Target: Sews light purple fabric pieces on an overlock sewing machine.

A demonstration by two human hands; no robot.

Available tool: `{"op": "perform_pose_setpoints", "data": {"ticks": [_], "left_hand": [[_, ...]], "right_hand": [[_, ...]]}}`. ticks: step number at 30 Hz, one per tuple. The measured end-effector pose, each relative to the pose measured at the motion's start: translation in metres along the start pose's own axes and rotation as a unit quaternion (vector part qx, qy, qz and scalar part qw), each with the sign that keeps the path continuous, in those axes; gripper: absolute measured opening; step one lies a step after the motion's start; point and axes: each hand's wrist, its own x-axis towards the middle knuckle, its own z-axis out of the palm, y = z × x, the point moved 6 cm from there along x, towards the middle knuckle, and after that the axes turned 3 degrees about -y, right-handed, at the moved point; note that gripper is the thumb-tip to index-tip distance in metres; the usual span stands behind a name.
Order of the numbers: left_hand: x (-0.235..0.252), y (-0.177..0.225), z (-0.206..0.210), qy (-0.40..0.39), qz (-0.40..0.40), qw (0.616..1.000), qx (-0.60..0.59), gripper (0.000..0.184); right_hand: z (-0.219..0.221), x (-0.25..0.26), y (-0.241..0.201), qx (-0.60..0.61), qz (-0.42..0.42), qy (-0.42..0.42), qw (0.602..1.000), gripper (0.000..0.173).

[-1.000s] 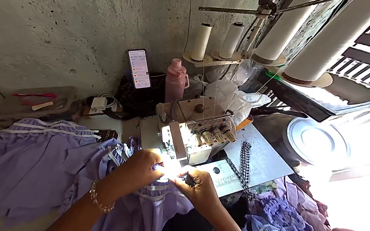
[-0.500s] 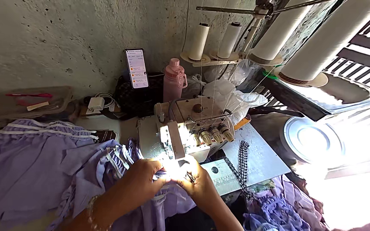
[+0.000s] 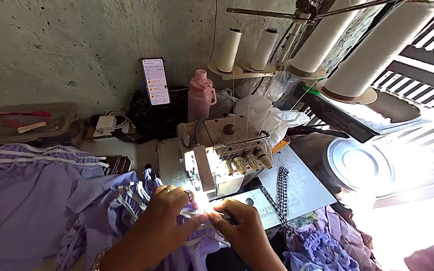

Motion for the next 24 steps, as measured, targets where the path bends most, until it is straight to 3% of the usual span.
{"op": "perform_pose_setpoints", "data": {"ticks": [7,11,18,24], "left_hand": [[-0.005,-0.006,0.005,0.019,-0.089,0.995,-0.044,0.028],[-0.006,-0.002,0.004,0.024,-0.092,0.995,0.012,0.027],[-0.009,0.001,0.005,0.035,-0.094,0.995,0.007,0.022],[-0.011,0.015,0.007,0.092,-0.08,0.979,0.161,0.029]], "right_hand": [[0.005,0.001,0.002,-0.034,-0.008,-0.015,0.999,0.02],[0.006,0.0,0.003,-0.056,-0.019,-0.022,0.998,0.02],[0.006,0.0,0.003,-0.04,-0.02,-0.017,0.999,0.02],[0.005,0.001,0.001,-0.12,-0.009,0.04,0.992,0.018]]}}
